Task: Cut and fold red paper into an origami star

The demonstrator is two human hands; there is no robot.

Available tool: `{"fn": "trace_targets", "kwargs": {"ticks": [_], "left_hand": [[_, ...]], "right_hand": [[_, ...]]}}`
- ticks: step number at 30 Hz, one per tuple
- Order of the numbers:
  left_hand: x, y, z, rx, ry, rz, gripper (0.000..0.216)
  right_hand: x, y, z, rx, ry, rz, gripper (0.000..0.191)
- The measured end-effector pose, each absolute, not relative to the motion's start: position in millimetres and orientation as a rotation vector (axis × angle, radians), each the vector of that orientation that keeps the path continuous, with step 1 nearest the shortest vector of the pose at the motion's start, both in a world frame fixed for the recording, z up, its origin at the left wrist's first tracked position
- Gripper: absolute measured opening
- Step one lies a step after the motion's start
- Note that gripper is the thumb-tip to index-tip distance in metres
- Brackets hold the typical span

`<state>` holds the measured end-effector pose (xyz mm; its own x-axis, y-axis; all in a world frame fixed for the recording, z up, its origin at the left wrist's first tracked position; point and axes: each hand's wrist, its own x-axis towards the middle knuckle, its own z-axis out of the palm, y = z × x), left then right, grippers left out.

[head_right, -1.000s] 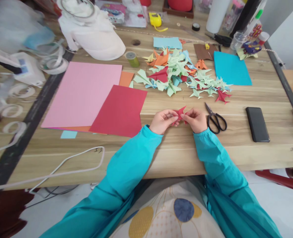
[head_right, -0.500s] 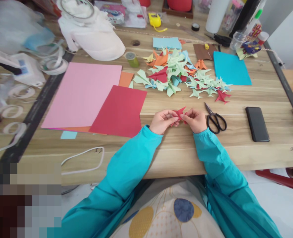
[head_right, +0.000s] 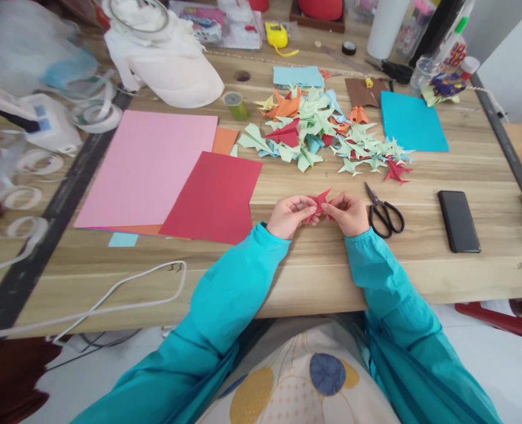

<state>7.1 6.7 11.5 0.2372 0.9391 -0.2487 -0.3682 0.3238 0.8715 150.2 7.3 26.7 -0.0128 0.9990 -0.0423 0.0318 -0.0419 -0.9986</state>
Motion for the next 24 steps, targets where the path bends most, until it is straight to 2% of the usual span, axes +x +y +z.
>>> {"fn": "trace_targets", "kwargs": {"ticks": [10, 24], "left_hand": [[9, 6, 11, 0.805, 0.931, 1.040, 0.031], [9, 5, 14, 0.833, 0.983, 1.073, 0.028]], "right_hand": [[151, 7, 27, -1.267, -1.225, 1.240, 0.029], [152, 10, 17, -1.157, -1.084, 1.447, 0.030]]}}
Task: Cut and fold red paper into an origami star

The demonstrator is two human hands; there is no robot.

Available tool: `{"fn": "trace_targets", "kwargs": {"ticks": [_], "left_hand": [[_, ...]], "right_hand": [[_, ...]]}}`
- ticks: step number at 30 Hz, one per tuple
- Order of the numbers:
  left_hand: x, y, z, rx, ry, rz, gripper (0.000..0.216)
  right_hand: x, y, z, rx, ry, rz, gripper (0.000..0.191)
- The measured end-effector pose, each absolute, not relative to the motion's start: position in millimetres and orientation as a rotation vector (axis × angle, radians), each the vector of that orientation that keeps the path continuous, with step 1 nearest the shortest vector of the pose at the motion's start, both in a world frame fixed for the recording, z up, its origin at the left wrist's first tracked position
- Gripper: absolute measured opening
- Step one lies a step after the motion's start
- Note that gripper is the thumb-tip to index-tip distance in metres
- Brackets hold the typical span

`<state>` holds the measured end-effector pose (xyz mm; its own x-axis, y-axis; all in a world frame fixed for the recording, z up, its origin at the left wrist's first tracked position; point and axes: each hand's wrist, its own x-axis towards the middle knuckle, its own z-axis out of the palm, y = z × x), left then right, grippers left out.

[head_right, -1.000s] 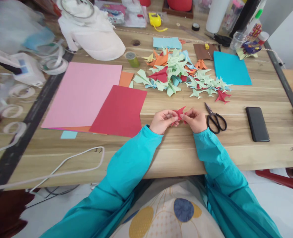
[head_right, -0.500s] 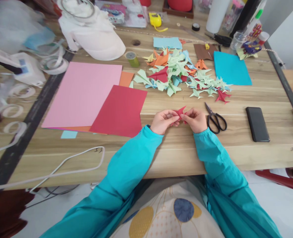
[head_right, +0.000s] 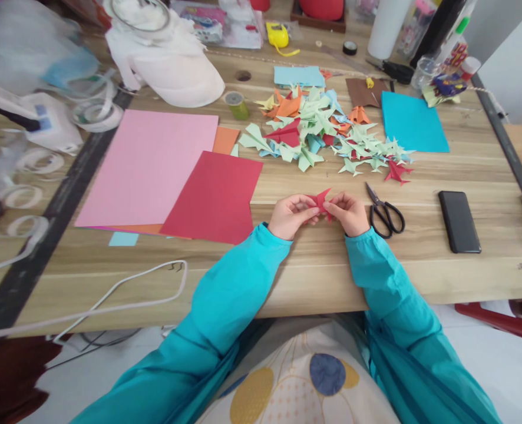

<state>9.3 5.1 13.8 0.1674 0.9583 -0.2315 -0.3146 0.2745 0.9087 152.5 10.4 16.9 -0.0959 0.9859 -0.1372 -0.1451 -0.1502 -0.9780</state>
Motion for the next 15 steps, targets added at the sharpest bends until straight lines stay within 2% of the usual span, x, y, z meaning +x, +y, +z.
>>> {"fn": "trace_targets", "kwargs": {"ticks": [6, 15], "left_hand": [[8.4, 4.8, 14.4, 0.884, 0.976, 1.092, 0.027], [8.6, 4.2, 15.6, 0.922, 0.998, 1.106, 0.023]], "right_hand": [[150.7, 9.2, 19.5, -1.146, -1.106, 1.465, 0.036], [150.1, 7.0, 20.1, -1.163, -1.217, 1.345, 0.035]]}}
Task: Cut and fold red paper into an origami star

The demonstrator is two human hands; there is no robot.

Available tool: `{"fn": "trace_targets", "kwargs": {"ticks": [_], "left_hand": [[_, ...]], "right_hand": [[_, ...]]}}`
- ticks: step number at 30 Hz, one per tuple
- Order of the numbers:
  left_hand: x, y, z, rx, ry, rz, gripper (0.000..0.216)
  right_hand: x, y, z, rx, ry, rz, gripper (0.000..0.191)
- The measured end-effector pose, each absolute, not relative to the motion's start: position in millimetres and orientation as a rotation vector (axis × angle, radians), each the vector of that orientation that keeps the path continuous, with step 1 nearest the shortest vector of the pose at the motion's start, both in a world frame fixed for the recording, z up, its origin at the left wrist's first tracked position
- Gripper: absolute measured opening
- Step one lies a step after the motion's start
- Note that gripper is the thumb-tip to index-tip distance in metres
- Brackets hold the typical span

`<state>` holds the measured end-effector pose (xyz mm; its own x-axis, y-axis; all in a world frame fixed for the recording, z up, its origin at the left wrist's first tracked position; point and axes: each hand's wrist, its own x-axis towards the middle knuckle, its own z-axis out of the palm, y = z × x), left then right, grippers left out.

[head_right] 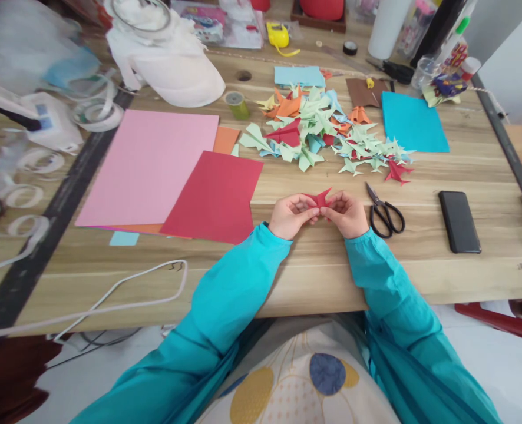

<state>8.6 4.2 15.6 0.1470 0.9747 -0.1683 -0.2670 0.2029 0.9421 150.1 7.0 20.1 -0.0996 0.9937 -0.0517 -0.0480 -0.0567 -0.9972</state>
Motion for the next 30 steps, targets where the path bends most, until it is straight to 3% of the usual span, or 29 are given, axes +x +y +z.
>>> {"fn": "trace_targets", "kwargs": {"ticks": [14, 30], "left_hand": [[7.8, 2.5, 18.6, 0.971, 1.001, 1.148, 0.022], [10.5, 3.4, 13.4, 0.858, 0.938, 1.080, 0.029]], "right_hand": [[150.2, 8.0, 20.0, -1.196, -1.155, 1.420, 0.031], [153.2, 5.2, 22.7, -1.197, -1.476, 1.539, 0.035]]}}
